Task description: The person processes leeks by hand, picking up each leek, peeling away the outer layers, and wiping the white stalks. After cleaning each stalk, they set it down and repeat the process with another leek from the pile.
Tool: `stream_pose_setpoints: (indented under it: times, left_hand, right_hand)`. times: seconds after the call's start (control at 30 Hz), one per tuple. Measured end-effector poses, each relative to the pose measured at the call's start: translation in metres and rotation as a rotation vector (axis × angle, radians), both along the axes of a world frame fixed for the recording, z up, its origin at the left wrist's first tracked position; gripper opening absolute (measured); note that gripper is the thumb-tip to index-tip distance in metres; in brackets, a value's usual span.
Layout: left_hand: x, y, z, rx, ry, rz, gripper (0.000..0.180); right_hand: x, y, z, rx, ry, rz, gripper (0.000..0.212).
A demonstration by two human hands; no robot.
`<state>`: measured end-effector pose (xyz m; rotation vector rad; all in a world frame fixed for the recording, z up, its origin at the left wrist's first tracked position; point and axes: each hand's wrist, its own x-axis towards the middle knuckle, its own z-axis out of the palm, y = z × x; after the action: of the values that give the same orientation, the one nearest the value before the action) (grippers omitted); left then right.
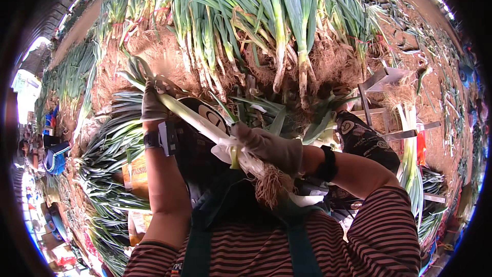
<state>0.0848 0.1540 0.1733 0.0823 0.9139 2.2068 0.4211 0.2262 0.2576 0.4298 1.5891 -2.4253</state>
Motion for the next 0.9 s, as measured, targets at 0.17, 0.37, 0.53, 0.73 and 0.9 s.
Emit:
stream_pose_setpoints:
  times: [0.17,0.37,0.53,0.73,0.9]
  left_hand:
    - [-0.057,-0.045,-0.02,-0.272,0.125,0.008,0.031]
    - [-0.076,-0.083,-0.035,-0.423,0.154,0.016,0.039]
    - [-0.114,-0.137,-0.041,-0.426,0.191,0.054,0.048]
    - [-0.047,-0.082,-0.01,-0.345,0.128,0.08,0.04]
    - [-0.08,-0.107,-0.027,-0.331,0.192,0.229,0.031]
  right_hand:
    - [0.068,-0.007,0.002,0.168,-0.042,-0.075,0.068]
    - [0.161,-0.007,0.033,0.808,-0.111,-0.068,0.036]
    - [0.17,0.03,0.063,1.163,-0.347,-0.224,0.036]
    - [0.102,0.019,0.046,1.585,0.247,-0.334,0.052]
    - [0.028,-0.014,0.051,2.199,0.737,-0.436,0.038]
